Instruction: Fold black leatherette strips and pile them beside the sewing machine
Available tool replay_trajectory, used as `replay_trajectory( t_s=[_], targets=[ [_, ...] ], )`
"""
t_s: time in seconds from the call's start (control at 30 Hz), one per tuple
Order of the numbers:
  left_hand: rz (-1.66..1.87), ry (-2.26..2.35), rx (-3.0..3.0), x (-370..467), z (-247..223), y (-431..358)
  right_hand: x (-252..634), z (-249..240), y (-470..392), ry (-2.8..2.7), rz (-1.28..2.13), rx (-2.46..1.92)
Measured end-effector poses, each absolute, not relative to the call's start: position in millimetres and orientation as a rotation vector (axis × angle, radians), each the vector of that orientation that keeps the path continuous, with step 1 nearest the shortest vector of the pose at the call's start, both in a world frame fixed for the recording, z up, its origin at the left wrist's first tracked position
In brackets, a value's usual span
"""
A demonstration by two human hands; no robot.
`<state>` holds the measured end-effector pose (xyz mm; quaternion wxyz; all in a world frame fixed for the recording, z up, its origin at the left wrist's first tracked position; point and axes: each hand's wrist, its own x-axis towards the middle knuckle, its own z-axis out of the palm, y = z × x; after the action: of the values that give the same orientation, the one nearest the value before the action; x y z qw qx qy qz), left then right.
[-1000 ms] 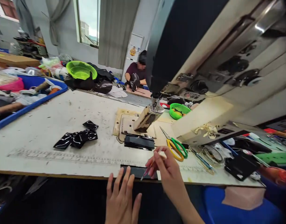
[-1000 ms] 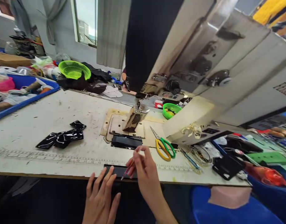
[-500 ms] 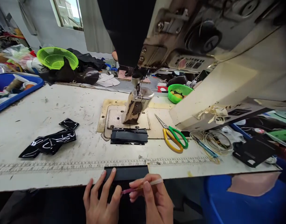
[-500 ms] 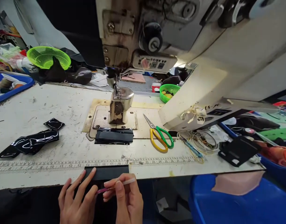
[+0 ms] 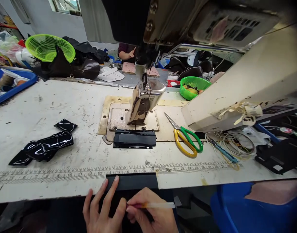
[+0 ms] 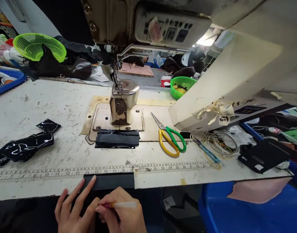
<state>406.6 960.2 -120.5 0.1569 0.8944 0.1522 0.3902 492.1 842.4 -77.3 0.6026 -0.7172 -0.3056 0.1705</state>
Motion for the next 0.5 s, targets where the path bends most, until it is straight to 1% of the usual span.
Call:
replay_trajectory(
  t_s=[0.13, 0.3, 0.4, 0.5],
  targets=[
    [1.090, 0.421, 2.561, 405.9, -117.1, 959.2, 508.6, -68.4, 840.7, -0.951, 0.368, -1.659],
    [1.056, 0.456, 2.555, 406.8, -114.7, 956.6, 523.8, -58.1, 833.3, -1.104, 0.317, -1.656],
    [1.062, 0.479, 2.573, 408.2, -117.1, 955.5, 532.6, -39.6, 822.6, -0.979, 0.356, -1.608],
    [1.071, 0.490, 2.582, 408.7, -119.7, 954.7, 535.9, -19.8, 824.9, -0.638, 0.289, -1.573]
  ],
)
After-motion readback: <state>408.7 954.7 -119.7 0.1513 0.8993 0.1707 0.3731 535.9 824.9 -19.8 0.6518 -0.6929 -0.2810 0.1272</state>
